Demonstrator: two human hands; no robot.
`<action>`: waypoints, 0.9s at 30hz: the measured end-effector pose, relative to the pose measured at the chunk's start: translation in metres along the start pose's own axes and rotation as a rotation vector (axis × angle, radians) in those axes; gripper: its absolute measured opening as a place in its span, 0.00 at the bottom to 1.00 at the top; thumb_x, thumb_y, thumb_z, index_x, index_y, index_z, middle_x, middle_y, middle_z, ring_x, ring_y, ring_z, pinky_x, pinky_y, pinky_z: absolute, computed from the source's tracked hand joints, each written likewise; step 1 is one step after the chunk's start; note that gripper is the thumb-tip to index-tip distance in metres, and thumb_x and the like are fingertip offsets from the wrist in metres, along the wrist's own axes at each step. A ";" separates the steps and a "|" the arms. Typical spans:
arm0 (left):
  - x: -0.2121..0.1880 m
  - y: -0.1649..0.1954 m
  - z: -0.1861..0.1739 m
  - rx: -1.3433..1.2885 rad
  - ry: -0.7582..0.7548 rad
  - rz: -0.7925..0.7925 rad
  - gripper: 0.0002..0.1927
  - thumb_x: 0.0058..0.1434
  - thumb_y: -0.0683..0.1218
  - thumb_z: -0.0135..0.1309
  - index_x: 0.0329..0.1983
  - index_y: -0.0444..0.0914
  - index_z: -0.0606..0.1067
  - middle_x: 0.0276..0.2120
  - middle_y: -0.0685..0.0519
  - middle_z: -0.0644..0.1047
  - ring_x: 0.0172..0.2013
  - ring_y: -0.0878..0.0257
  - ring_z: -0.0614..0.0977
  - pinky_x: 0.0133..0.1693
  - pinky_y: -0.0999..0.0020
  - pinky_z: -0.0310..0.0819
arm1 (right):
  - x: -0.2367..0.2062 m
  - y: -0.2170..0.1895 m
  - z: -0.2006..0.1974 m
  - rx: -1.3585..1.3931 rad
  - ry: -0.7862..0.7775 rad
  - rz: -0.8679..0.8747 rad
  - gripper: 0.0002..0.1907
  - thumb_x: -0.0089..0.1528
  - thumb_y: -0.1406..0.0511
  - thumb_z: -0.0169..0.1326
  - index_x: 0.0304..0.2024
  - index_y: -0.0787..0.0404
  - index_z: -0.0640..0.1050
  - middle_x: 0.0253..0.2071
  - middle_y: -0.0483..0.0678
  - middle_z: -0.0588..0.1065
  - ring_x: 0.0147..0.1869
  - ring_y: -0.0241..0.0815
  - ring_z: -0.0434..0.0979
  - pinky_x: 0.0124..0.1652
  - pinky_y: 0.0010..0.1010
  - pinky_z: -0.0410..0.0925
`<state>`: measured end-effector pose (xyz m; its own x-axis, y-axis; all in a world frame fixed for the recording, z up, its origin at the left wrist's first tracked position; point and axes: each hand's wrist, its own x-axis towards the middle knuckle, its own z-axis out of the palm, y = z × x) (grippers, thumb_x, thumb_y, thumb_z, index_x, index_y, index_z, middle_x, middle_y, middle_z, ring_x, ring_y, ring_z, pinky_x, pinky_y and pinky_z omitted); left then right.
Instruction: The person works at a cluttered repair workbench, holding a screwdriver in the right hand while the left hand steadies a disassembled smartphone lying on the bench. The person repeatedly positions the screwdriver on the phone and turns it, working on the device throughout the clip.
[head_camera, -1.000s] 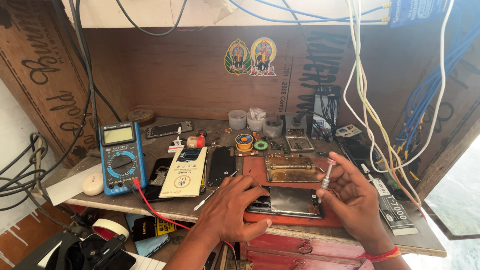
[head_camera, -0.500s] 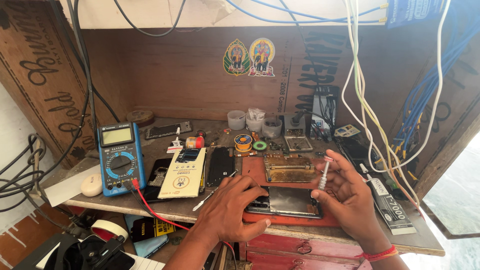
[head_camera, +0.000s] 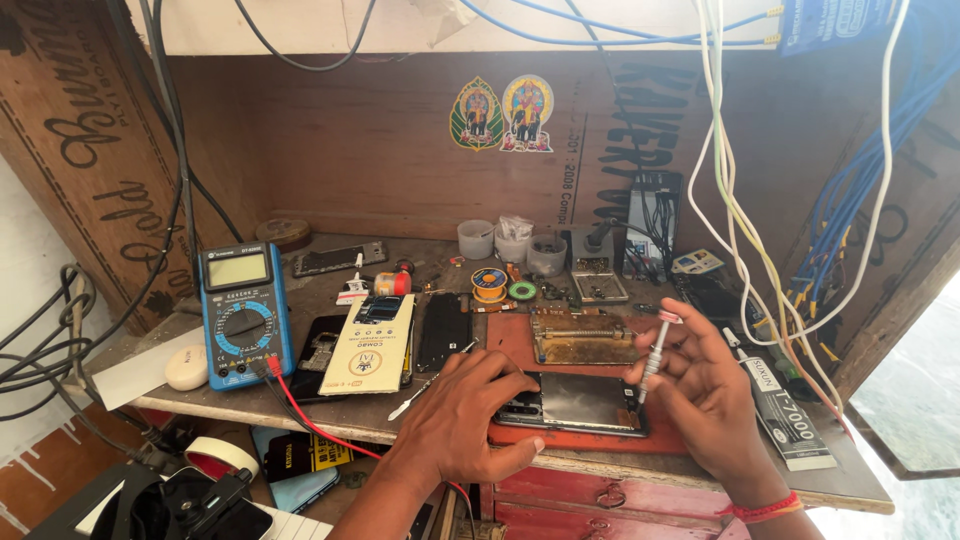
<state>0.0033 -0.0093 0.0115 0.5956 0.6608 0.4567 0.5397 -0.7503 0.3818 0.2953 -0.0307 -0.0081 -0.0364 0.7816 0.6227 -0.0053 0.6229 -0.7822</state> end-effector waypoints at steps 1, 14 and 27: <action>0.000 0.000 0.000 0.003 0.003 0.008 0.30 0.47 0.61 0.60 0.49 0.40 0.80 0.43 0.53 0.74 0.49 0.53 0.73 0.53 0.59 0.66 | 0.000 0.000 0.000 -0.011 -0.003 0.003 0.40 0.58 0.81 0.49 0.73 0.62 0.58 0.54 0.52 0.71 0.51 0.41 0.79 0.51 0.31 0.72; 0.001 0.001 0.000 0.001 -0.008 -0.017 0.30 0.47 0.61 0.60 0.49 0.41 0.80 0.43 0.53 0.74 0.47 0.54 0.72 0.51 0.60 0.67 | -0.001 0.003 -0.001 -0.048 0.045 -0.008 0.40 0.60 0.78 0.53 0.73 0.63 0.58 0.53 0.53 0.71 0.49 0.40 0.78 0.49 0.31 0.74; 0.000 0.000 0.000 -0.002 0.034 0.013 0.28 0.47 0.61 0.61 0.48 0.41 0.80 0.44 0.53 0.74 0.48 0.53 0.73 0.52 0.59 0.67 | -0.001 0.004 0.000 -0.074 0.056 -0.037 0.39 0.60 0.79 0.52 0.73 0.64 0.57 0.54 0.54 0.70 0.51 0.41 0.78 0.51 0.33 0.75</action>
<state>0.0033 -0.0097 0.0110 0.5818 0.6499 0.4891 0.5305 -0.7590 0.3775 0.2952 -0.0288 -0.0113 0.0180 0.7571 0.6530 0.0681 0.6507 -0.7563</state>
